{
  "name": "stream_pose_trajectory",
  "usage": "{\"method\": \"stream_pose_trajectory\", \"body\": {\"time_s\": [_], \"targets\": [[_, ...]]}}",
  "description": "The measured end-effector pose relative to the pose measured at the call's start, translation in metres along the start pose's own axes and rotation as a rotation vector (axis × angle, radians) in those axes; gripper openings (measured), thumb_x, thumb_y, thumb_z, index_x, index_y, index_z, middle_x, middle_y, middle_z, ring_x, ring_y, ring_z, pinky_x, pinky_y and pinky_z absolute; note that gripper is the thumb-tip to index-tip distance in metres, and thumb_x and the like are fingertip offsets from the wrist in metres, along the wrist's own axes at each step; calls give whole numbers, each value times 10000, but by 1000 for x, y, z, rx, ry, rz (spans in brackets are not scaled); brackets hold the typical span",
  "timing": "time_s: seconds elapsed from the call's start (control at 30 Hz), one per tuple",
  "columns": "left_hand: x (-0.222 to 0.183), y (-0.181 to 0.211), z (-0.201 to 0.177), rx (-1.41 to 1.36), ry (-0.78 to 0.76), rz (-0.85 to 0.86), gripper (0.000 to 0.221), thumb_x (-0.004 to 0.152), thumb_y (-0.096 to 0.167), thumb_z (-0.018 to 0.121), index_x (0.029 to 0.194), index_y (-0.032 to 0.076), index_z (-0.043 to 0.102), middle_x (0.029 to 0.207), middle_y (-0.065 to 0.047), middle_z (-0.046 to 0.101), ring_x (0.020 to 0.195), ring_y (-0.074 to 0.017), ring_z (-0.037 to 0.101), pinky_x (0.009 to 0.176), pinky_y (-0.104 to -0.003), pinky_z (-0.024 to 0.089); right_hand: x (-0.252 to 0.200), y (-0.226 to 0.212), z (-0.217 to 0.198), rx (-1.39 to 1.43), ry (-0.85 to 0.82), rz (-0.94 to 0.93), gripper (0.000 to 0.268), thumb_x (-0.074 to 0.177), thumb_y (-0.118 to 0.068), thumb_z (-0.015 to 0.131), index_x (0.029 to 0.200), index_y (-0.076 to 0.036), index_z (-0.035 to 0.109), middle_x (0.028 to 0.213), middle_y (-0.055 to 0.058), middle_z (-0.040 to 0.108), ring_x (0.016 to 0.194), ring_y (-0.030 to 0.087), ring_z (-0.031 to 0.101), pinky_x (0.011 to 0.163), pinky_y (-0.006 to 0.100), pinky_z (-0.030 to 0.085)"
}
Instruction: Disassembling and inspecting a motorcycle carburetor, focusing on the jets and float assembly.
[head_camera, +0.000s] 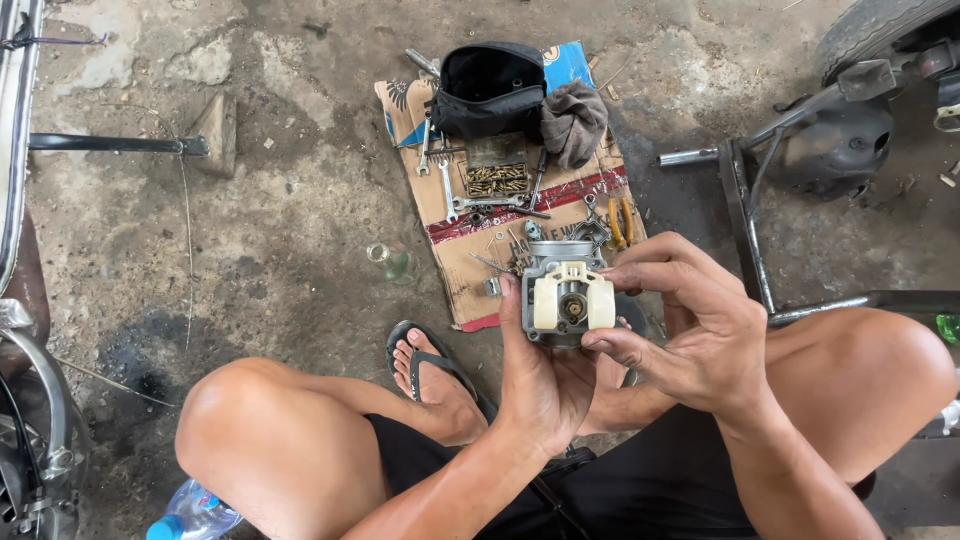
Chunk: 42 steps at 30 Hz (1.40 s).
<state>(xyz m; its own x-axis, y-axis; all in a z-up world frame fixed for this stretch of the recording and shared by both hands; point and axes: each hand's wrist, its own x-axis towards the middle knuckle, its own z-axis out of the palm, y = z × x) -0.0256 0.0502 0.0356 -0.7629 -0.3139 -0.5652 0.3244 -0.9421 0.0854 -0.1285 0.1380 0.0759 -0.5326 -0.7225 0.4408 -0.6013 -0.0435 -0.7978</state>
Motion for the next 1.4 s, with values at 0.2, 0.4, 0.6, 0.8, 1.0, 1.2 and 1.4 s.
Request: {"method": "stream_pose_trajectory", "body": {"time_s": [0.2, 0.4, 0.6, 0.8, 1.0, 1.2, 1.4], "targets": [[0, 1, 0, -67, -26, 10, 642, 942, 595, 599, 1253, 34, 626, 1013, -87, 708, 767, -163, 670, 662, -287, 583, 1, 3, 2, -2, -4, -16, 477, 735, -278, 844, 1060, 29, 675, 1037, 204, 681, 943, 252, 685, 844, 308, 561], [0, 1, 1, -105, -4, -27, 636, 921, 597, 631, 1233, 42, 645, 1020, -72, 720, 822, -153, 691, 688, -271, 593, 2, 4, 1, 54, -12, 13, 476, 746, -254, 837, 1081, 42, 674, 1049, 197, 659, 960, 241, 667, 851, 287, 556], [-2, 1, 4, -121, -3, -51, 683, 913, 617, 623, 1261, 30, 639, 1064, -89, 717, 841, -154, 684, 703, -260, 588, 0, 9, 0, 0, -8, 7, 497, 740, -270, 859, 1117, 9, 695, 1087, 170, 598, 987, 202, 603, 873, 270, 525], [-1, 1, 0, -95, -20, -58, 679, 930, 633, 604, 1209, 16, 646, 998, -96, 719, 762, -170, 680, 695, -293, 604, 0, 7, -2, -31, -41, 4, 492, 744, -305, 861, 1124, -33, 705, 1115, 152, 582, 1011, 205, 595, 907, 281, 526], [0, 3, -1, -74, -15, -15, 665, 945, 594, 596, 1268, 15, 631, 1065, -109, 724, 835, -197, 710, 770, -356, 627, 5, 3, -3, -61, -65, -13, 469, 765, -290, 862, 1124, -37, 697, 1120, 156, 594, 1010, 201, 616, 904, 281, 534], [7, 16, -6, -21, -65, -27, 740, 983, 649, 517, 1277, -21, 632, 1059, -174, 746, 772, -235, 744, 675, -319, 638, 14, 11, -8, -41, -147, 43, 625, 740, -373, 827, 1207, 12, 671, 1183, 165, 591, 1104, 239, 621, 978, 321, 541], [18, 75, -1, -66, -28, 175, 712, 906, 618, 610, 1326, 43, 600, 1065, -187, 722, 848, -223, 718, 610, -292, 615, 38, 88, -7, 22, 123, 187, 370, 1165, -64, 399, 1011, 139, 667, 1053, 223, 621, 947, 269, 630, 834, 340, 553]]}}
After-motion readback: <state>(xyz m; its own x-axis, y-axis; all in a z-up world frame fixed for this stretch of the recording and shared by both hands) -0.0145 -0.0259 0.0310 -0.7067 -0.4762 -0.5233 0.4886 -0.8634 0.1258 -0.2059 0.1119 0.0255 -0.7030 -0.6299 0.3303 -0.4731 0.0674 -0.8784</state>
